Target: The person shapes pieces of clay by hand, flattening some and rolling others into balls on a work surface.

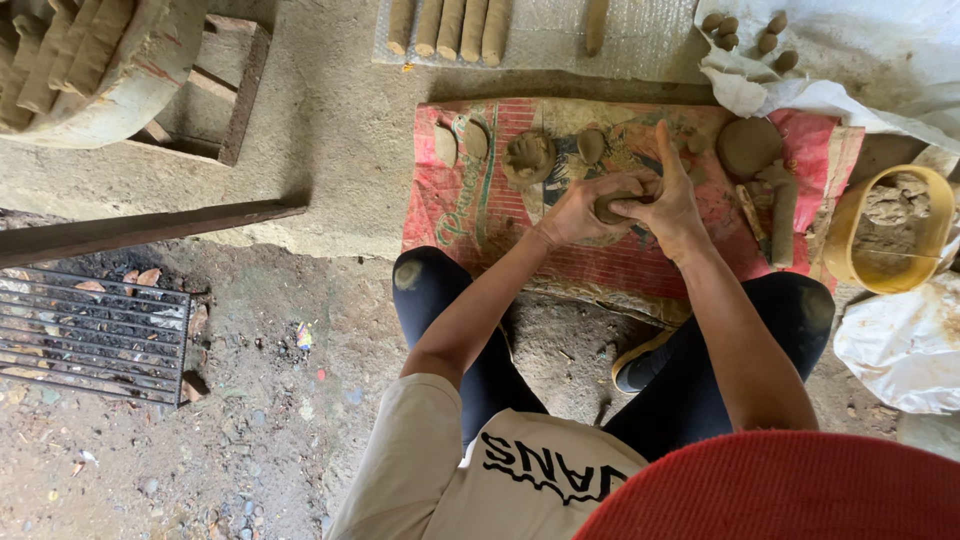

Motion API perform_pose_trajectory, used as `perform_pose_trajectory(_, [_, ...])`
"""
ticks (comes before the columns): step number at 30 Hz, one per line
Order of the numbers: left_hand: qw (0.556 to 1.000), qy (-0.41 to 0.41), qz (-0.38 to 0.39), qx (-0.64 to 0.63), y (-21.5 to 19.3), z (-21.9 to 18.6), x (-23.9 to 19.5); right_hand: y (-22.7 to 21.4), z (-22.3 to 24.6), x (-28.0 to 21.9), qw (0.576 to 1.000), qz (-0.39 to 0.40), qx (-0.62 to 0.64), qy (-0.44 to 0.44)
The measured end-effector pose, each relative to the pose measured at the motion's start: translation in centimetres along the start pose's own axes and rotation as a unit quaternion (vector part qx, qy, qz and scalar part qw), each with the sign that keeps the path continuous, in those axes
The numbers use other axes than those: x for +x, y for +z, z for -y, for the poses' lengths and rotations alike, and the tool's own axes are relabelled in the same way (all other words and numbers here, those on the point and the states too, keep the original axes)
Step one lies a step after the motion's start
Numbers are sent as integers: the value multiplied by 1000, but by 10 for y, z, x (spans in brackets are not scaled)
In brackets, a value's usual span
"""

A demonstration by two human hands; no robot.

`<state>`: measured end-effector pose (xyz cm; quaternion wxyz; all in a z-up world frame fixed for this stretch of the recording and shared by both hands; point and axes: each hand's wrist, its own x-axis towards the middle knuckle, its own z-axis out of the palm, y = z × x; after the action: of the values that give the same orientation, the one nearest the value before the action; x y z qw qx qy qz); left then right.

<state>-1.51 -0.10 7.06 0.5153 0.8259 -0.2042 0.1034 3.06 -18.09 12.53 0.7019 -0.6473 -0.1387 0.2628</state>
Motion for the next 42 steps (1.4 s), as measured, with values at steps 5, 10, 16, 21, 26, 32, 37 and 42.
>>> perform_pose_trajectory(5, [1000, 5, -12, -25, 1, -4, -2, 0, -1, 0, 1000, 3, -26, -5])
perform_pose_trajectory(10, [999, 3, -20, -25, 2, -5, -4, -2, -11, 2, 1000, 11, 17, -7])
perform_pose_trajectory(16, [999, 26, -20, 11, 2, -1, -3, -3, -17, 4, 1000, -3, -9, -2])
perform_pose_trajectory(21, [998, -49, -8, -25, 3, 7, -9, -10, -16, 9, 994, 72, -81, 24])
perform_pose_trajectory(26, [991, -97, 88, -7, -11, 14, -15, -38, -50, 27, 984, 25, -113, 134])
perform_pose_trajectory(32, [972, -177, 24, 154, -18, 76, -34, -56, -118, 41, 969, -65, -132, 198])
perform_pose_trajectory(37, [953, -190, 0, 237, -26, 141, -23, -77, -106, 45, 784, -29, -620, -6])
perform_pose_trajectory(42, [903, -233, 147, 330, -32, 181, 25, -66, -76, 70, 684, 272, -672, -80])
